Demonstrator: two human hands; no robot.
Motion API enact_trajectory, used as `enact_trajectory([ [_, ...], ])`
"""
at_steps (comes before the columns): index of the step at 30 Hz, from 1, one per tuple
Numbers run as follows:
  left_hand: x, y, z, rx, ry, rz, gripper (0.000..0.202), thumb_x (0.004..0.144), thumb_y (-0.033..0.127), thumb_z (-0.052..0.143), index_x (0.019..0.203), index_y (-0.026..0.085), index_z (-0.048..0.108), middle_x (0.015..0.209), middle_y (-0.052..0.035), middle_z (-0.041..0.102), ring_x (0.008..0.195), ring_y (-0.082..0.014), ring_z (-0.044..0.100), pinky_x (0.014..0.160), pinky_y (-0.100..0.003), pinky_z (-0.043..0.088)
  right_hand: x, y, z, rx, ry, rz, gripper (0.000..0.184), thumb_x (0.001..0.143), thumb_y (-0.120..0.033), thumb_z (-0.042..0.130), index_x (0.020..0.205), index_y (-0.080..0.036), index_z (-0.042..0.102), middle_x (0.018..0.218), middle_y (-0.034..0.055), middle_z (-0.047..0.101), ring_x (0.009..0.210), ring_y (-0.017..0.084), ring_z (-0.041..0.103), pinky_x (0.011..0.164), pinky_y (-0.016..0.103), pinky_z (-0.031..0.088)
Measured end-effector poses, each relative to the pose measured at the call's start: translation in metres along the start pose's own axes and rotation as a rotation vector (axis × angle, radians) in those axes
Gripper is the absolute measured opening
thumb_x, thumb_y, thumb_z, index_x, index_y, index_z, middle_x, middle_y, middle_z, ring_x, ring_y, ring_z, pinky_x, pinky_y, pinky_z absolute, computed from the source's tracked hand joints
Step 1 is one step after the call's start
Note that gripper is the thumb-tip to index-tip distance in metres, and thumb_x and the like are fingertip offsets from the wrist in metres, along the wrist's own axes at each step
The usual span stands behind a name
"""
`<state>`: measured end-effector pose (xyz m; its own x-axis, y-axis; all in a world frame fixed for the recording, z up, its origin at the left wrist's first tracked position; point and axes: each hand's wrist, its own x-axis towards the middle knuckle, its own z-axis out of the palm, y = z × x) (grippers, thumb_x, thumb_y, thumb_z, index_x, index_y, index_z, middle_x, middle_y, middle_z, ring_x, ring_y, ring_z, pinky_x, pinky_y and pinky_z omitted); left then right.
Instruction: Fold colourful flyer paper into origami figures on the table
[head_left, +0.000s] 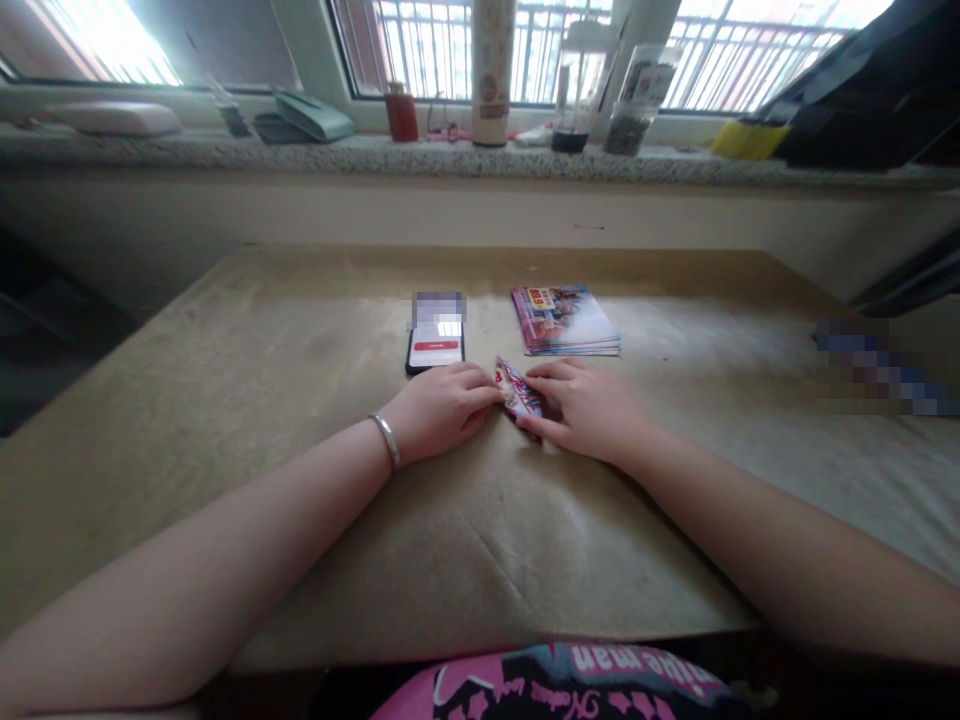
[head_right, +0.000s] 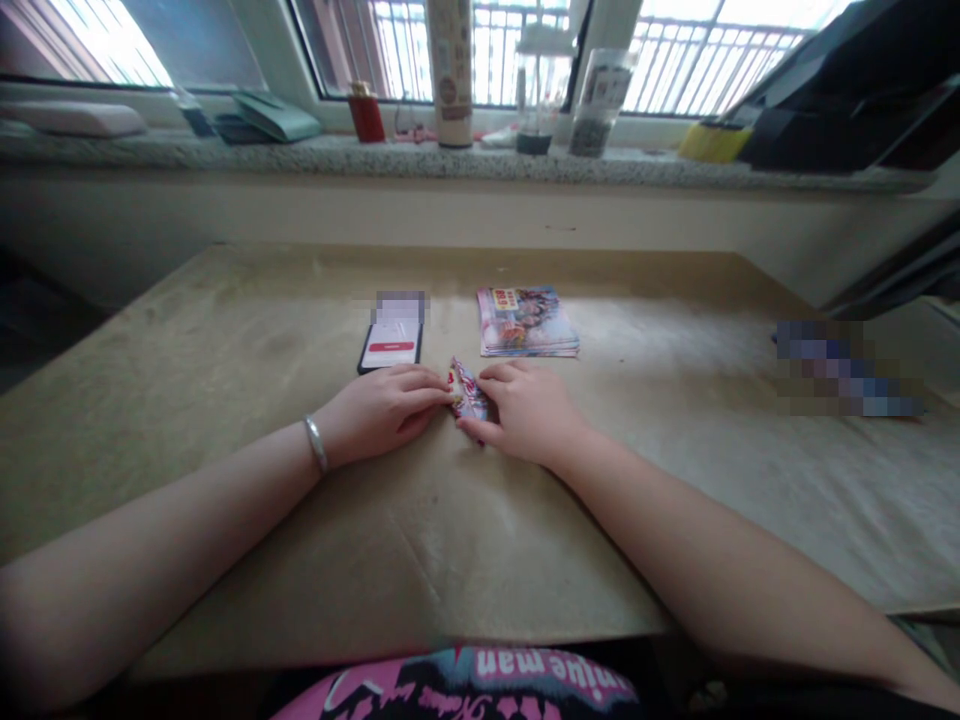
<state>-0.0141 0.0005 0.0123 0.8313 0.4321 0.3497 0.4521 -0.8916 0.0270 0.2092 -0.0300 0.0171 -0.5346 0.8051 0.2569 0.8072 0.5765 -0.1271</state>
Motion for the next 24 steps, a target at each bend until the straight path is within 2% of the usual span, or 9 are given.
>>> enact_trajectory([
  [4,0.002,0.005,-0.001,-0.017,-0.004,0.064,0.027,0.087,0.016,0.046,0.107,0.016,0.065,0.102,-0.0103,0.066,0.102,-0.0205,0.058,0.090,-0.037,0.050,0.000,0.003,0.002,0.028,-0.006,-0.025,0.049,0.080,-0.048,0.057,0.116,-0.016,0.064,0.115,0.0111,0.063,0.106,0.028,0.054,0.093,0.041,0.043],
  [8,0.003,0.007,0.000,-0.020,-0.008,0.046,0.026,0.086,0.017,0.049,0.107,0.018,0.065,0.104,-0.0100,0.065,0.102,-0.0212,0.058,0.091,-0.040,0.048,0.002,0.012,0.004,0.048,0.007,-0.078,0.042,0.083,-0.039,0.056,0.119,-0.020,0.063,0.110,0.0098,0.063,0.103,0.026,0.052,0.092,0.042,0.042],
  [13,0.001,0.007,0.003,-0.052,-0.002,0.026,0.031,0.085,0.016,0.050,0.115,0.018,0.061,0.120,-0.0083,0.062,0.107,-0.0209,0.057,0.094,-0.037,0.048,0.006,0.024,0.004,0.102,0.019,-0.167,0.034,0.085,-0.034,0.056,0.114,-0.020,0.066,0.111,0.0066,0.067,0.103,0.024,0.055,0.093,0.039,0.043],
  [19,0.000,0.008,0.005,-0.022,-0.004,0.010,0.033,0.090,0.021,0.047,0.120,0.014,0.058,0.122,-0.0082,0.062,0.107,-0.0195,0.058,0.094,-0.034,0.050,0.006,0.034,0.007,0.033,0.048,-0.265,0.030,0.090,-0.033,0.050,0.114,-0.024,0.067,0.118,0.0038,0.067,0.109,0.022,0.057,0.096,0.040,0.042],
  [24,0.000,0.010,0.004,0.000,0.004,0.014,0.033,0.090,0.021,0.046,0.119,0.013,0.060,0.121,-0.0075,0.063,0.108,-0.0200,0.057,0.095,-0.034,0.050,0.006,0.036,0.002,0.015,0.034,-0.293,0.028,0.092,-0.031,0.048,0.105,-0.023,0.071,0.110,0.0049,0.069,0.099,0.020,0.060,0.090,0.035,0.046],
])
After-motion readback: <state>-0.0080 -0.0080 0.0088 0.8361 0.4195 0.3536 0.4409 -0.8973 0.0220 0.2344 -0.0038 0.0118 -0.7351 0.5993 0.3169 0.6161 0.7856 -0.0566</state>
